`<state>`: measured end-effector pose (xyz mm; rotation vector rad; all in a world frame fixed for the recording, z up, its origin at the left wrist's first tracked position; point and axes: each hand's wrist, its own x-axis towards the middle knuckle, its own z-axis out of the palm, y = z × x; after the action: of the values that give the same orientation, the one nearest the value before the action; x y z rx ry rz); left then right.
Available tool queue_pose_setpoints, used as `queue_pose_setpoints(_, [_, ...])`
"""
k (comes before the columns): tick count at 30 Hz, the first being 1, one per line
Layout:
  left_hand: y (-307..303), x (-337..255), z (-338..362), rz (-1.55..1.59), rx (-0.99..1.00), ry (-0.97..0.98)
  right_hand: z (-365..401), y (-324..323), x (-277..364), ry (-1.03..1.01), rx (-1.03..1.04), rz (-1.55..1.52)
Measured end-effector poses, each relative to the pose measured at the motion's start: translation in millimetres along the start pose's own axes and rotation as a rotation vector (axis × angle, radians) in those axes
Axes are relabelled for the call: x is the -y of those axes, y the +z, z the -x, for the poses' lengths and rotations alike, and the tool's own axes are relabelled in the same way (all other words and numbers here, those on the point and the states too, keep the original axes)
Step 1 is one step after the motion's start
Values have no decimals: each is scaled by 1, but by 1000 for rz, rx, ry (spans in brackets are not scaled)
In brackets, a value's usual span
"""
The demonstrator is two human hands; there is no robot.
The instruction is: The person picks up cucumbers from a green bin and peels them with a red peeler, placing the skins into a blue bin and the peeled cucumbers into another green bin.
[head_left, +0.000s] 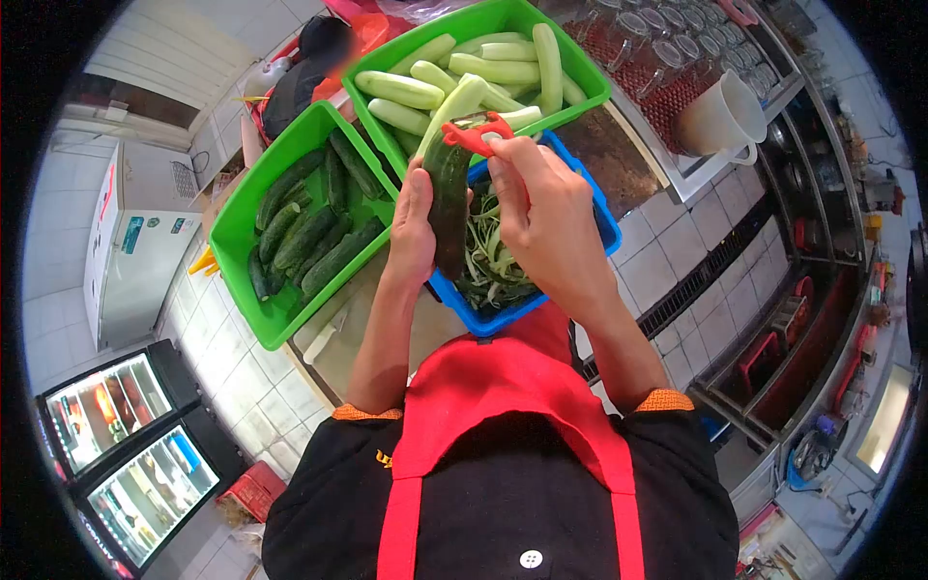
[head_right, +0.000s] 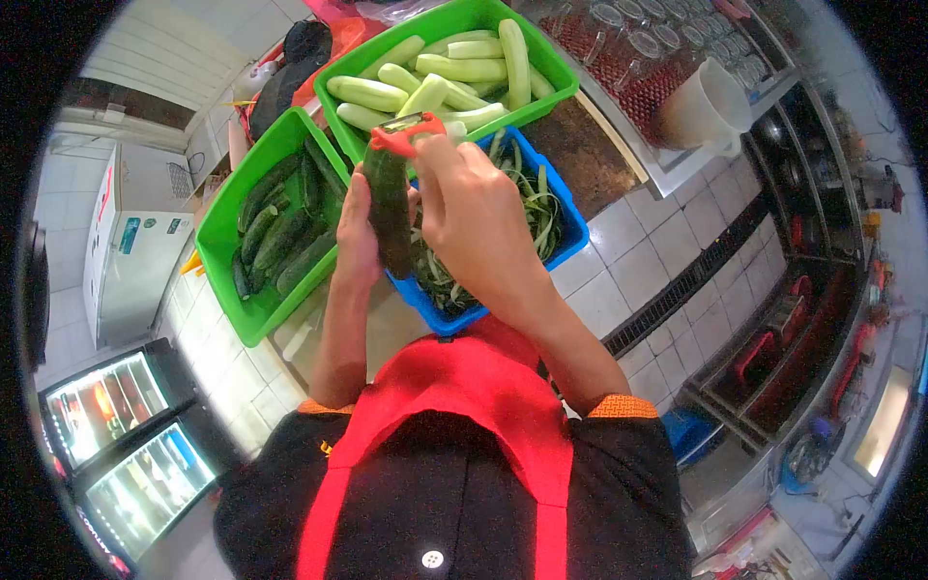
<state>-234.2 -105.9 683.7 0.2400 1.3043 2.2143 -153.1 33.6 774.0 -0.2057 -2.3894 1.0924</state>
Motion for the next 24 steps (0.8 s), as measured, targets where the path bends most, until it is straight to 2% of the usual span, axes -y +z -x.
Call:
queue_pose_setpoints(8, [-6,3,-1,18,26,-53,8,-6,2,-8,2,61])
queue_pose_setpoints(10, [-2,1,-3,59,11,-48,4,-5,1,61,-10,61])
queue_pose_setpoints(14, [8,-7,-5,121,-55,-79,20,9,2,25,8,11])
queue_pose_setpoints(16, [22,-22,-14,167,-197,-21,37,20,3,8,73,-77])
queue_pose_setpoints(17, [16,-21,-20,167,-202,-19,46,19,5,6,77,-80])
queue_pose_setpoints(19, [-13,-17,-39,217,-175,85,65,14,7,88,233,-89])
queue_pose_setpoints(20, [-29,-12,-45,337,-130,55,75,14,-1,85,295,-50])
queue_pose_setpoints(24, [-30,-18,-51,355,-175,-56,89,13,-21,98,364,-23])
